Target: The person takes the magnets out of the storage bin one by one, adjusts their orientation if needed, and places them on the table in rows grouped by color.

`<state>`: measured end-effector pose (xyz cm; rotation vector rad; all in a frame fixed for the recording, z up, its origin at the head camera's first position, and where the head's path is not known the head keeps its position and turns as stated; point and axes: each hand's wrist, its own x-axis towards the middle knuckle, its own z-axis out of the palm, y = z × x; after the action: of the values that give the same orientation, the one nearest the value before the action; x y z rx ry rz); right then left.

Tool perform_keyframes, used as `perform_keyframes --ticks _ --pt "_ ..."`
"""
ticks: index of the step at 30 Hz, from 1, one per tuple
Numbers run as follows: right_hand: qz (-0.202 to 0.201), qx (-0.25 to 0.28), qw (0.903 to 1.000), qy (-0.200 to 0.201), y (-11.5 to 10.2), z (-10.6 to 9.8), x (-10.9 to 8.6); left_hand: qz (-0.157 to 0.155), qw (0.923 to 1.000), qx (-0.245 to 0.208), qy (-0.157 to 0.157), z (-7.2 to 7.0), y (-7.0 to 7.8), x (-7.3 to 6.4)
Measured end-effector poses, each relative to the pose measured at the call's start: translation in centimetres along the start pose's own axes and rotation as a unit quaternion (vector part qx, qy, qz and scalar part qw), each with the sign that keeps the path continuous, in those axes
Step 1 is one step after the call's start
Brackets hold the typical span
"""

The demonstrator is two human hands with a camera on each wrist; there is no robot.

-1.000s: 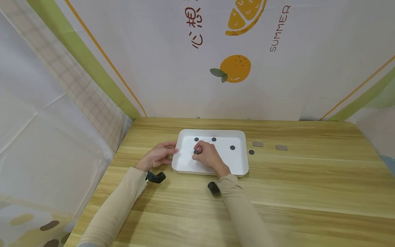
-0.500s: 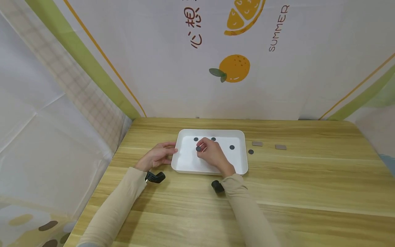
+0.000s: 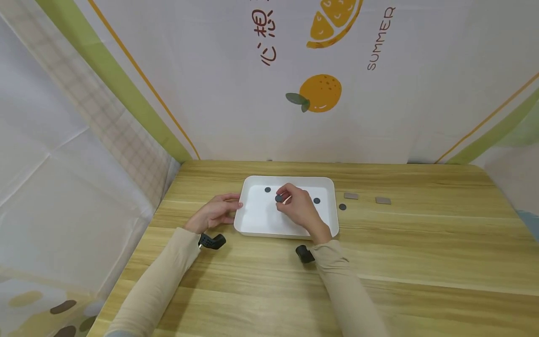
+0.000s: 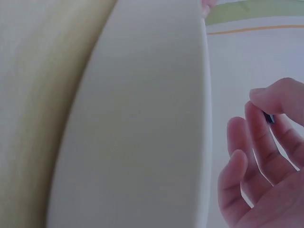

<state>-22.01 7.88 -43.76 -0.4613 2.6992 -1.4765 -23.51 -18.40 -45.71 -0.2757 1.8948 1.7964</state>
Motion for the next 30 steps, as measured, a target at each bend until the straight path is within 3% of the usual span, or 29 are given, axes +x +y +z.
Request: perform_keyframes --ticks 18,30 --pt "-0.023 -0.03 0.9958 0.083 1.0 -3.6 -0.9 0.003 1.0 0.009 -0.002 0.0 0.0 0.0" --pt "-0.001 -0.027 0.9967 0.077 1.8 -5.6 -1.5 0.005 0.9999 0.011 -0.002 0.0 -0.1 0.0"
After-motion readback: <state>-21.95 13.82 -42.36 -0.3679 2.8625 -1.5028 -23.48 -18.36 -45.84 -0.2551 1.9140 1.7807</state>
